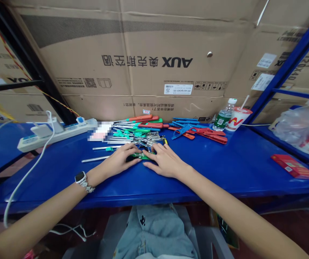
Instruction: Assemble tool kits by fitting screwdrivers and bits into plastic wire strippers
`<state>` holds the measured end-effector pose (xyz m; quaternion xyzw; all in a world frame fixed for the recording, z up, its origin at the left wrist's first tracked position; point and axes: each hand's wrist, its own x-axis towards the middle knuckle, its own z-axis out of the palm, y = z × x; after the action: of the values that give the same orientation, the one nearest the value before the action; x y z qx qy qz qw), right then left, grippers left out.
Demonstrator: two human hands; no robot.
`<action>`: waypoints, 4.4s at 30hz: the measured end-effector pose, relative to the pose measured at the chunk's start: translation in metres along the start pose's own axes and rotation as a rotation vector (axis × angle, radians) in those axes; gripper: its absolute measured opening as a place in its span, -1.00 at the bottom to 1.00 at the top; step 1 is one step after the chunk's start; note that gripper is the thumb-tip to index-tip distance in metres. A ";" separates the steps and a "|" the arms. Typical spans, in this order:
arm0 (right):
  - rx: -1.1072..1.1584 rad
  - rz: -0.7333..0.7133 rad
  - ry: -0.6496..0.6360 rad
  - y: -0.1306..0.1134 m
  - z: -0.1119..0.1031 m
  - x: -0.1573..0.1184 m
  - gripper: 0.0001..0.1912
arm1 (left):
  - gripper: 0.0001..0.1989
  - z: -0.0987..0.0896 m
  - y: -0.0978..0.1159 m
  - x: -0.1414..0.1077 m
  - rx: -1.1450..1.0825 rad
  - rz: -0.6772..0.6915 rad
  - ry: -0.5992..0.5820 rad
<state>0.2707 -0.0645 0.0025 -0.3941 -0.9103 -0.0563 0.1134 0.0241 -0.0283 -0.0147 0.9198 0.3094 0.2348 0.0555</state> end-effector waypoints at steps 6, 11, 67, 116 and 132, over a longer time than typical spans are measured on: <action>0.049 0.031 0.019 0.000 -0.001 0.000 -0.39 | -0.66 0.000 0.001 0.000 0.002 -0.026 -0.007; 0.047 0.010 0.013 0.001 -0.005 -0.001 -0.45 | -0.66 -0.003 0.002 -0.001 0.008 0.023 0.001; 0.097 -0.071 0.074 0.011 -0.002 0.005 -0.64 | -0.81 -0.007 0.006 -0.014 0.021 0.051 0.046; -0.064 0.143 -0.089 0.062 -0.008 0.147 -0.77 | -0.72 0.005 -0.003 0.004 -0.078 0.090 0.055; 1.012 0.273 0.215 0.057 -0.005 0.026 -0.55 | -0.63 0.000 0.000 0.009 -0.127 -0.034 0.036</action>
<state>0.2959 -0.0082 0.0144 -0.3968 -0.7473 0.3650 0.3884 0.0304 -0.0227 -0.0109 0.9046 0.3105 0.2694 0.1124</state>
